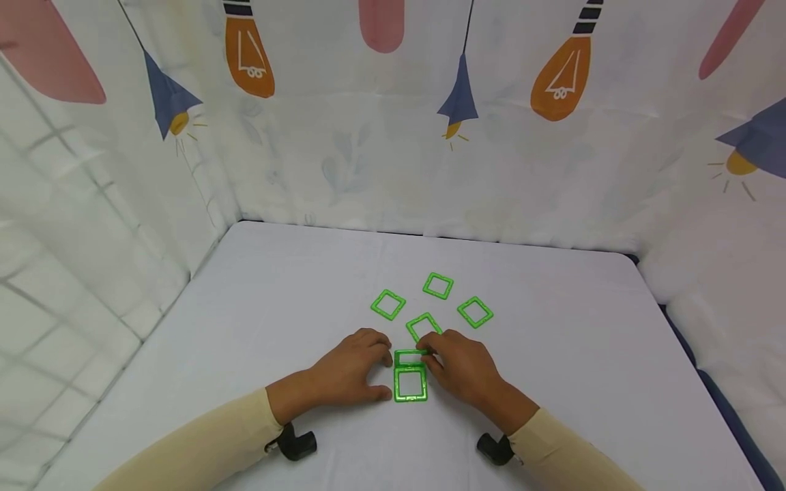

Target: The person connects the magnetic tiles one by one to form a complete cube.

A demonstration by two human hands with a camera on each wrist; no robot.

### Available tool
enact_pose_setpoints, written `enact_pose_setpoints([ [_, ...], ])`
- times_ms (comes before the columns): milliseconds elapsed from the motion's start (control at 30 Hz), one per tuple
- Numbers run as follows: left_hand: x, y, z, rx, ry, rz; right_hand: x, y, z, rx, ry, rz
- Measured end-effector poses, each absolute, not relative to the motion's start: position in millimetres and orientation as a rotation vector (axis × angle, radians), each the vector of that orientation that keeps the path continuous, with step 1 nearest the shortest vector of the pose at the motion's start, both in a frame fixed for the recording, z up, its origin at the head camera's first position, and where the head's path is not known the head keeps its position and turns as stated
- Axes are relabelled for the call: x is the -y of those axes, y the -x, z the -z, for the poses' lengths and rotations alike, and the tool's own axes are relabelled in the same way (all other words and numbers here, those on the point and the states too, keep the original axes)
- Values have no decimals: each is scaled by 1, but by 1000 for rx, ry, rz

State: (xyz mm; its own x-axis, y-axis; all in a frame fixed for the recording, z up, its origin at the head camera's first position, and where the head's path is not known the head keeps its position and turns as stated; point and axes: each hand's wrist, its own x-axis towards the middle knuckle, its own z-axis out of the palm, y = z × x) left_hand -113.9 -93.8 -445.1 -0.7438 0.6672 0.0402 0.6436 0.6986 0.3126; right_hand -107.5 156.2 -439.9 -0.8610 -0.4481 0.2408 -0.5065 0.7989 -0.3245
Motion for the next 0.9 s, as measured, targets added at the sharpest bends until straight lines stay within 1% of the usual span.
enact_pose_setpoints([
  [900,94,115,442,-2744,-1161,-644,-146,114,438,2830,-817,-596],
])
